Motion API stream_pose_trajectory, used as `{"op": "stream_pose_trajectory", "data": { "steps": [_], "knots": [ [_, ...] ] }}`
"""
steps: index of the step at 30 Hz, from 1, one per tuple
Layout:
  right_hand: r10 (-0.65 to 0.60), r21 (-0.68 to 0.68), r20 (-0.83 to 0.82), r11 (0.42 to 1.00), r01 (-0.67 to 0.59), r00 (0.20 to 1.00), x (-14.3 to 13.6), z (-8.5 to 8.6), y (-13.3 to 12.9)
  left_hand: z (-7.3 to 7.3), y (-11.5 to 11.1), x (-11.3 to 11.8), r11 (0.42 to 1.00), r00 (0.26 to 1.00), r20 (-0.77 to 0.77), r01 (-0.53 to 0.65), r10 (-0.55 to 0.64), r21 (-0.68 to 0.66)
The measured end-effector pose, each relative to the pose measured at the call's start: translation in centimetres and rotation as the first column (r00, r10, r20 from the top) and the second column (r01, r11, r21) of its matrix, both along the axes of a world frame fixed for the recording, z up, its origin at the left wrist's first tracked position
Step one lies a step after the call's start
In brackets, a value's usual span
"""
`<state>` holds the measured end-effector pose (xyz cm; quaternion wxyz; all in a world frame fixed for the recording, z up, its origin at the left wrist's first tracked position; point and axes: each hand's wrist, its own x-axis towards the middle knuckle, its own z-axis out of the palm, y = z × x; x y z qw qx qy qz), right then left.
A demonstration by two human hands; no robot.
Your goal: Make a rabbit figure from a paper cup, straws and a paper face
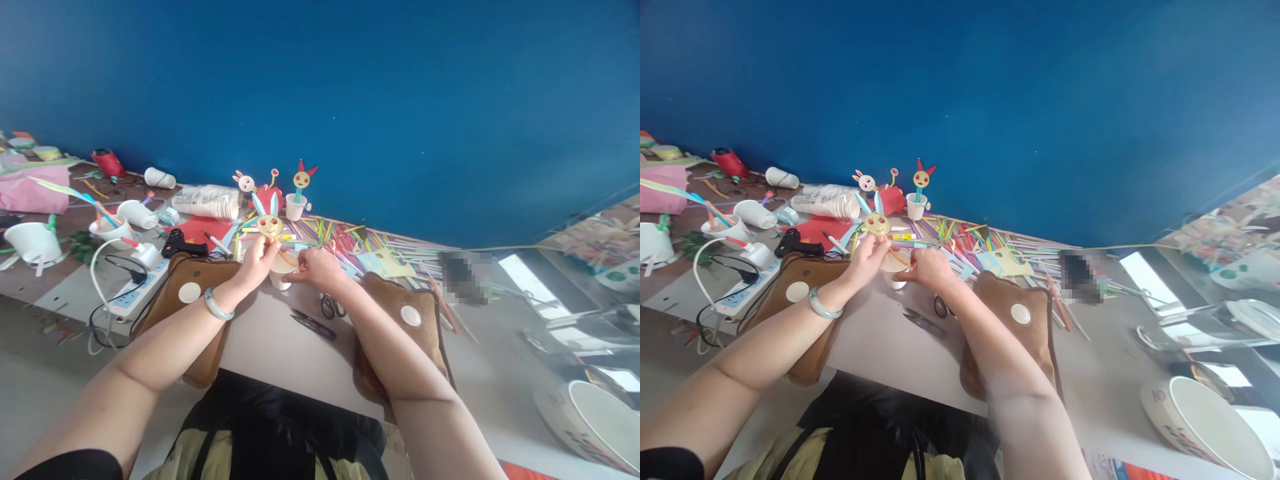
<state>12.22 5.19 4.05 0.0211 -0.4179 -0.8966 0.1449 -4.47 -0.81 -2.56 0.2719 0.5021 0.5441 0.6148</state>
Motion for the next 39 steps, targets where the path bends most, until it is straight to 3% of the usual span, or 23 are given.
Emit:
{"op": "stream_pose_trajectory", "data": {
  "steps": [5, 12, 16, 20, 23, 27, 39],
  "knots": [
    [0.046, -0.066, -0.008, 0.997, -0.047, 0.999, 0.7, 0.8, 0.4, -0.3, -0.1, 0.5, 0.999, 0.998, 0.028, 0.051, -0.051, -0.014],
    [0.218, -0.179, -0.180, 0.951, -0.250, 0.959, 1.5, 0.4, 1.5, 0.5, -0.6, 1.1, 0.998, 0.998, 0.021, 0.057, -0.057, -0.005],
    [0.164, -0.313, -0.209, 0.923, -0.225, 0.964, 1.6, 0.1, 1.6, 0.5, -0.8, 1.4, 0.998, 0.998, 0.015, 0.054, -0.054, -0.018],
    [0.165, -0.449, -0.252, 0.853, -0.267, 0.953, 1.7, 0.2, 1.7, 0.2, -0.7, 1.2, 0.998, 0.998, -0.002, 0.060, -0.060, -0.014],
    [0.284, -0.415, -0.236, 0.835, -0.361, 0.929, 2.0, 0.4, 2.0, 0.0, -0.7, 1.1, 0.998, 0.998, -0.017, 0.061, -0.062, -0.012],
    [0.361, -0.306, -0.209, 0.859, -0.411, 0.909, 2.2, 0.6, 2.5, 0.2, -0.8, 1.1, 0.998, 0.998, -0.011, 0.057, -0.057, -0.017],
    [0.389, -0.258, -0.182, 0.867, -0.426, 0.903, 2.3, 0.3, 3.4, 0.8, -0.8, 1.3, 0.997, 0.999, 0.020, 0.037, -0.036, -0.064]
  ]
}}
